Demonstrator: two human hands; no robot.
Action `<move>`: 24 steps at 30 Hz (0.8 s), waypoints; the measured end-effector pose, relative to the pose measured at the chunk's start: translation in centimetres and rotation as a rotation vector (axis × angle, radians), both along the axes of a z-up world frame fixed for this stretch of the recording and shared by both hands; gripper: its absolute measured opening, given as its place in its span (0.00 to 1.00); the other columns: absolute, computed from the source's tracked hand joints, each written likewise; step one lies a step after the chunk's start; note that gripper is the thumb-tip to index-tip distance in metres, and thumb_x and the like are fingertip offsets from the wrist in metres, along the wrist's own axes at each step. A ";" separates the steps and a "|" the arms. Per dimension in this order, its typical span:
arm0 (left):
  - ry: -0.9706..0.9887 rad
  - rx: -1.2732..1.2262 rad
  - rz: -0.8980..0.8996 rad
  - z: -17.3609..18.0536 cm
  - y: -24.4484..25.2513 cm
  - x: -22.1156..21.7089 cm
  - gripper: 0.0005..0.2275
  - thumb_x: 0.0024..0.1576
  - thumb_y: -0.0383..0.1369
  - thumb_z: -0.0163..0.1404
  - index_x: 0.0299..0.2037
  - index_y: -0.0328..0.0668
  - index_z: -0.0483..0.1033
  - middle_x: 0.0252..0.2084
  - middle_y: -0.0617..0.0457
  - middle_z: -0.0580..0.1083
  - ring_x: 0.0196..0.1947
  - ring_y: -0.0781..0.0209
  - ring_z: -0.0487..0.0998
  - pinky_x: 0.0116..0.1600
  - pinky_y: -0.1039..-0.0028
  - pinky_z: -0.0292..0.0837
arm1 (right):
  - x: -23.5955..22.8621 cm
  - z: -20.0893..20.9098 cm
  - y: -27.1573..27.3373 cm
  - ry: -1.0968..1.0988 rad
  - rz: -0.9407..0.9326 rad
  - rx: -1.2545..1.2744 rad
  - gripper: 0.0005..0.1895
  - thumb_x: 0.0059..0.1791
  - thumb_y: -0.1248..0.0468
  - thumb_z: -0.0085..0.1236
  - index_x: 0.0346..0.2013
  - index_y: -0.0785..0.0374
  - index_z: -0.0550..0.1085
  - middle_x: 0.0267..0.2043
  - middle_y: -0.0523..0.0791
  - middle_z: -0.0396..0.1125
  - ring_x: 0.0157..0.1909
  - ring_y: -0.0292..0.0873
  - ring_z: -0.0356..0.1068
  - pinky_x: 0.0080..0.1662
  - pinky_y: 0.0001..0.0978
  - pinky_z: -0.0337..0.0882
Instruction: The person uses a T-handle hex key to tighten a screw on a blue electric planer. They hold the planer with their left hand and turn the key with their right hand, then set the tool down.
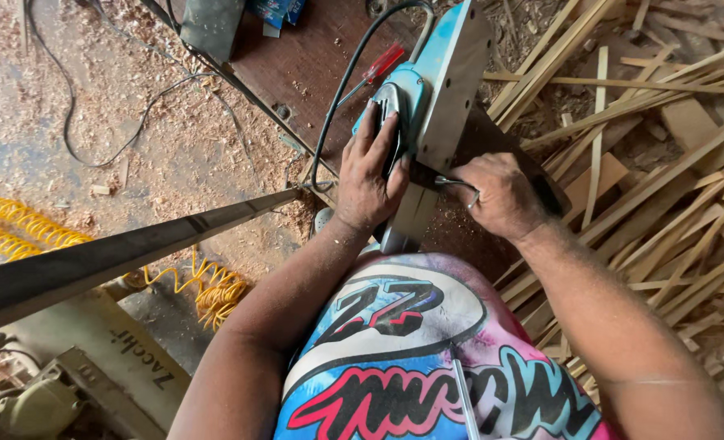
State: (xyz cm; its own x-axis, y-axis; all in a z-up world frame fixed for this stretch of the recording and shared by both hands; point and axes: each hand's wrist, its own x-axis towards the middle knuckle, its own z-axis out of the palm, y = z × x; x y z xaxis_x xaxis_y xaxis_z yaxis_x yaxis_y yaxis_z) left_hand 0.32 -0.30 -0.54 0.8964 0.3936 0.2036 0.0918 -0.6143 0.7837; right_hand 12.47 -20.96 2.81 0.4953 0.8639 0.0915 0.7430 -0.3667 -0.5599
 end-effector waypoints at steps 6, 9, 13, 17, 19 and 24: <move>-0.001 0.028 -0.004 -0.1 0.0 -0.2 0.27 0.62 0.38 0.50 0.73 0.45 0.62 0.77 0.37 0.56 0.74 0.36 0.63 0.76 0.54 0.60 | 0.7 0.6 0.3 -0.130 0.145 0.000 0.06 0.41 0.67 0.65 0.33 0.61 0.79 0.32 0.46 0.71 0.40 0.52 0.71 0.51 0.47 0.66; -0.003 0.026 -0.006 -0.2 0.0 -0.2 0.27 0.62 0.39 0.50 0.73 0.45 0.63 0.77 0.37 0.56 0.74 0.36 0.64 0.76 0.54 0.60 | 1.2 0.8 0.5 -0.424 0.273 0.048 0.08 0.40 0.68 0.62 0.33 0.58 0.79 0.36 0.44 0.73 0.43 0.45 0.73 0.60 0.50 0.67; -0.016 0.029 -0.012 -0.4 0.0 -0.2 0.27 0.63 0.39 0.50 0.73 0.45 0.62 0.78 0.37 0.56 0.74 0.36 0.64 0.77 0.54 0.61 | 1.7 -0.4 0.7 -0.104 0.218 0.009 0.04 0.42 0.68 0.61 0.31 0.60 0.78 0.33 0.46 0.71 0.39 0.47 0.73 0.52 0.42 0.73; -0.015 0.053 -0.004 -0.4 0.0 -0.2 0.27 0.63 0.40 0.50 0.73 0.46 0.62 0.77 0.37 0.56 0.73 0.34 0.65 0.75 0.52 0.62 | 1.0 -1.4 0.9 0.254 0.063 0.095 0.02 0.48 0.69 0.58 0.35 0.63 0.76 0.35 0.47 0.70 0.35 0.45 0.74 0.38 0.33 0.76; -0.005 0.052 -0.005 -0.4 0.0 -0.2 0.28 0.62 0.40 0.50 0.73 0.46 0.62 0.77 0.37 0.56 0.72 0.34 0.66 0.75 0.51 0.63 | 1.1 -1.4 0.7 0.086 0.167 0.076 0.02 0.46 0.70 0.57 0.33 0.63 0.76 0.33 0.47 0.70 0.33 0.46 0.73 0.37 0.35 0.75; -0.030 0.027 -0.017 -0.3 0.1 -0.3 0.28 0.63 0.41 0.50 0.74 0.48 0.61 0.77 0.38 0.56 0.72 0.34 0.66 0.76 0.52 0.63 | 2.1 -0.9 0.4 -0.166 0.347 0.037 0.05 0.39 0.70 0.59 0.29 0.63 0.76 0.30 0.49 0.69 0.33 0.52 0.72 0.37 0.46 0.73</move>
